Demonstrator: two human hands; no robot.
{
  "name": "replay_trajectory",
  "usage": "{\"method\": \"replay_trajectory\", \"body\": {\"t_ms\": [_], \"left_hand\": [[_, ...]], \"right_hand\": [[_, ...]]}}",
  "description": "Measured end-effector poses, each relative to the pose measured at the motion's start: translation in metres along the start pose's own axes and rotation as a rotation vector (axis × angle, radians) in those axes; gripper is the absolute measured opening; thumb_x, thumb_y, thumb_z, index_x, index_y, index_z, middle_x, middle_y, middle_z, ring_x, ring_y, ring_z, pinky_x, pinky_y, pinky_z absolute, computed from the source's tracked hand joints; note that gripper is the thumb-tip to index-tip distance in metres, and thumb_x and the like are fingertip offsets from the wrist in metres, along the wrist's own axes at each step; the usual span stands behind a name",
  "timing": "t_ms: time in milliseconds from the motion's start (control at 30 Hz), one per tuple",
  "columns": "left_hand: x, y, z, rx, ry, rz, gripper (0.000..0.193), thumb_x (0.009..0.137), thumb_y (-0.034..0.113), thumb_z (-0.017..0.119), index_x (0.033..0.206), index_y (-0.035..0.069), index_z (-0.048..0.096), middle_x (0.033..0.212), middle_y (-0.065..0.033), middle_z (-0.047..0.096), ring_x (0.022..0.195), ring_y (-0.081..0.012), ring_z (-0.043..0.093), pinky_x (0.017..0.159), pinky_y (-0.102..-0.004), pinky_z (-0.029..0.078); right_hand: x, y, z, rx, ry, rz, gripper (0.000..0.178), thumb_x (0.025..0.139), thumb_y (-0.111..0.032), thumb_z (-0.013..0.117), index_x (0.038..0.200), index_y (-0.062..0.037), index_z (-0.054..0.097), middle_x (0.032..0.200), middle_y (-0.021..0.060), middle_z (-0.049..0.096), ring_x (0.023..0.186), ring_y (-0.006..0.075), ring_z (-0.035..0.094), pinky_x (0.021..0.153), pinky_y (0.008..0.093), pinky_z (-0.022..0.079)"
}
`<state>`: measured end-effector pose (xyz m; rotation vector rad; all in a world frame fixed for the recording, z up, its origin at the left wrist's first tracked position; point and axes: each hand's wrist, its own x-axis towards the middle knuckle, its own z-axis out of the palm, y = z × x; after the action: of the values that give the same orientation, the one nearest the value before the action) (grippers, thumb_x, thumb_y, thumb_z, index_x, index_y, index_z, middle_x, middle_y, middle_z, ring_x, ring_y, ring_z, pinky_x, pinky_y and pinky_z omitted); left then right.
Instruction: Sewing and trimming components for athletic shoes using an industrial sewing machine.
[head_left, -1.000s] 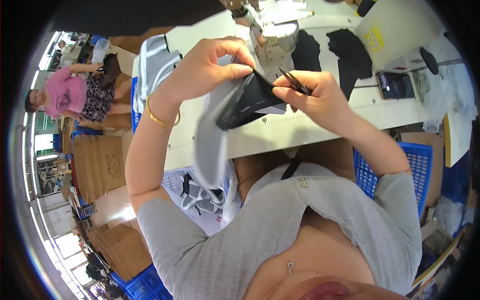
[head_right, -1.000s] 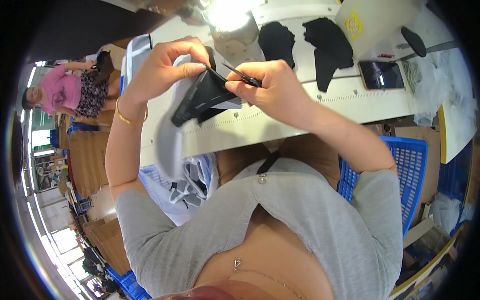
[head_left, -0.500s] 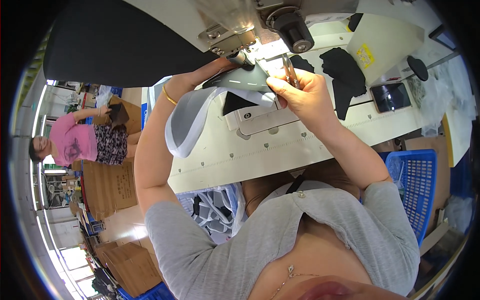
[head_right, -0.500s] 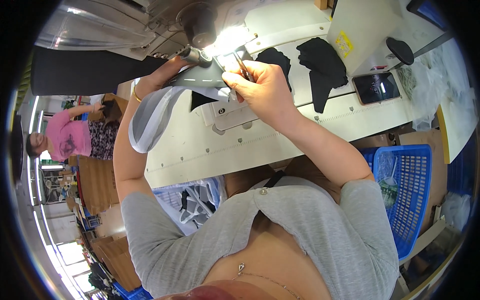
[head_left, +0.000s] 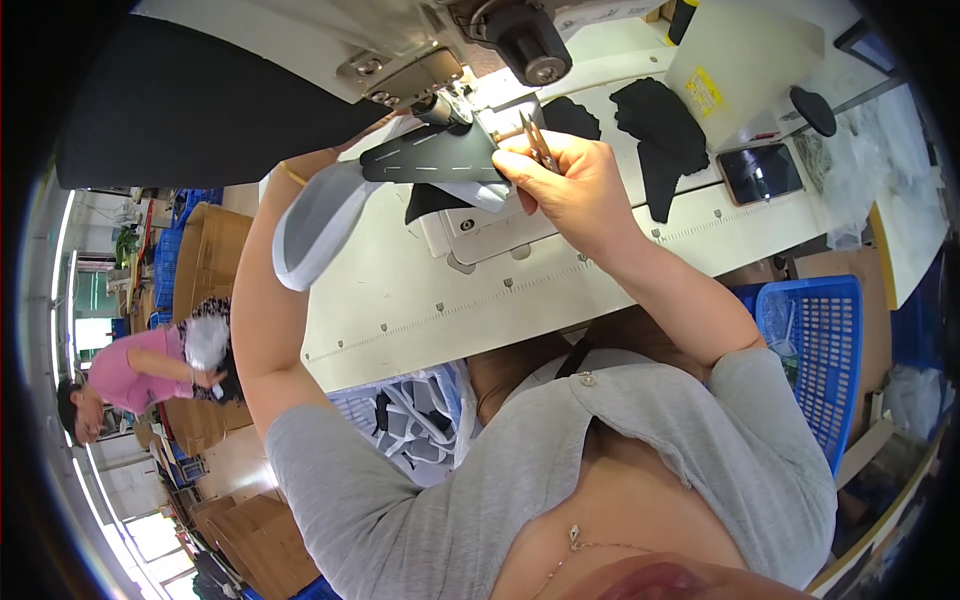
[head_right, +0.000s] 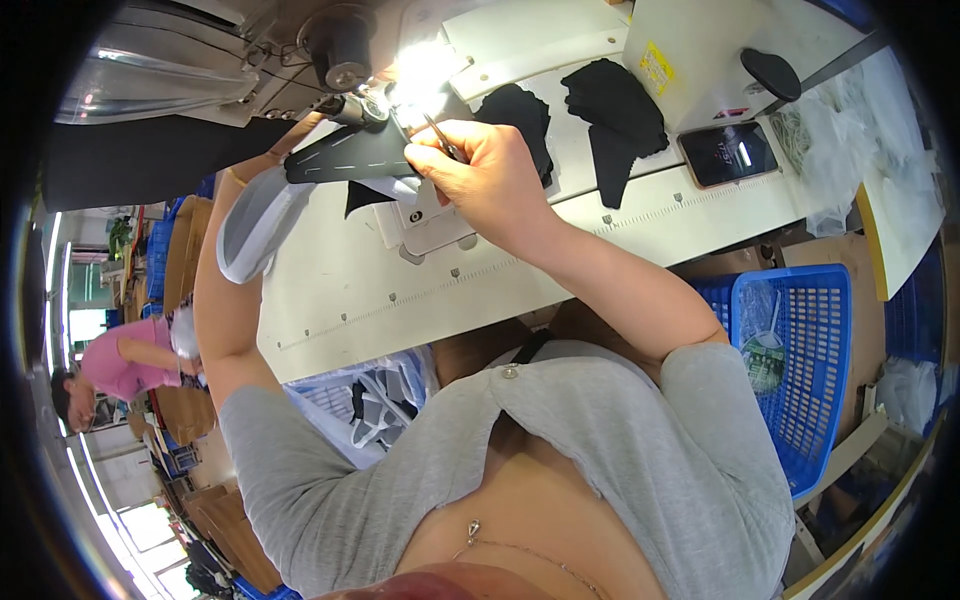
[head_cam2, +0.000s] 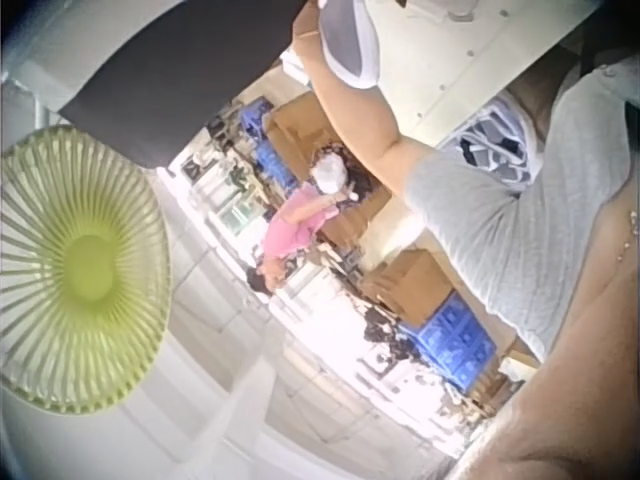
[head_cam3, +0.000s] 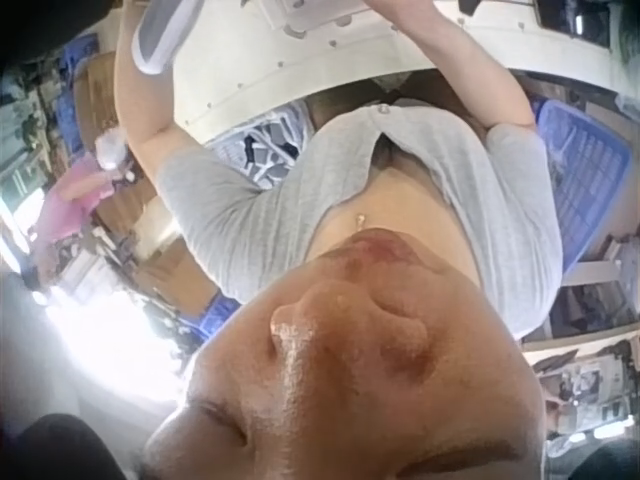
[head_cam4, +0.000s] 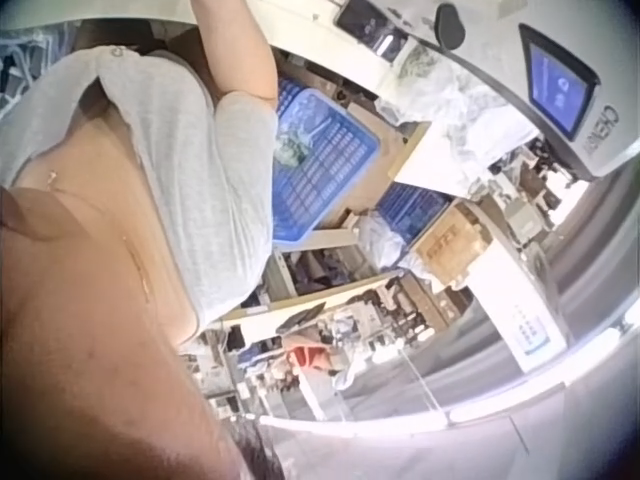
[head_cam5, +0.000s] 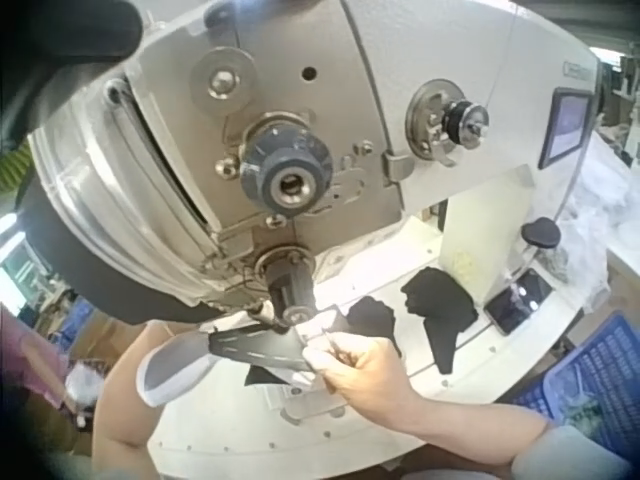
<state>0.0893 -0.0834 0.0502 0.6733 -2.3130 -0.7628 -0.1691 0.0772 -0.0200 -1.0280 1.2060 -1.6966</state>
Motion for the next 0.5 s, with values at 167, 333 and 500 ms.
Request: {"method": "replay_trajectory", "body": {"t_ms": [167, 333, 500], "left_hand": [[0.035, -0.024, -0.061, 0.225, 0.182, 0.122, 0.027, 0.094, 0.010, 0.060, 0.117, -0.004, 0.062, 0.113, -0.0090, 0.066, 0.105, -0.0174, 0.062, 0.094, -0.0298, 0.048], [0.036, 0.027, -0.022, -0.125, 0.612, 0.004, 0.020, 0.093, 0.006, 0.060, 0.108, -0.005, 0.064, 0.105, -0.0112, 0.067, 0.095, -0.0175, 0.064, 0.086, -0.0278, 0.050], [-0.056, 0.085, 0.038, -0.104, 0.350, 0.202, 0.027, 0.087, 0.008, 0.060, 0.110, -0.004, 0.067, 0.113, -0.0141, 0.066, 0.105, -0.0284, 0.063, 0.090, -0.0353, 0.050]], "right_hand": [[0.003, -0.004, 0.000, -0.037, -0.042, 0.003, 0.024, 0.092, -0.017, 0.065, 0.074, -0.0014, 0.063, 0.057, -0.0033, 0.053, 0.054, 0.0023, 0.048, 0.050, 0.0225, 0.037], [0.005, 0.006, -0.011, -0.067, 0.001, -0.026, 0.028, 0.092, -0.018, 0.064, 0.069, -0.0020, 0.060, 0.056, -0.0032, 0.053, 0.054, 0.0030, 0.047, 0.050, 0.0227, 0.036], [-0.002, 0.005, 0.000, -0.001, -0.004, -0.014, 0.027, 0.093, -0.019, 0.064, 0.072, -0.0022, 0.061, 0.057, -0.0032, 0.053, 0.054, 0.0029, 0.047, 0.050, 0.0222, 0.037]]}}
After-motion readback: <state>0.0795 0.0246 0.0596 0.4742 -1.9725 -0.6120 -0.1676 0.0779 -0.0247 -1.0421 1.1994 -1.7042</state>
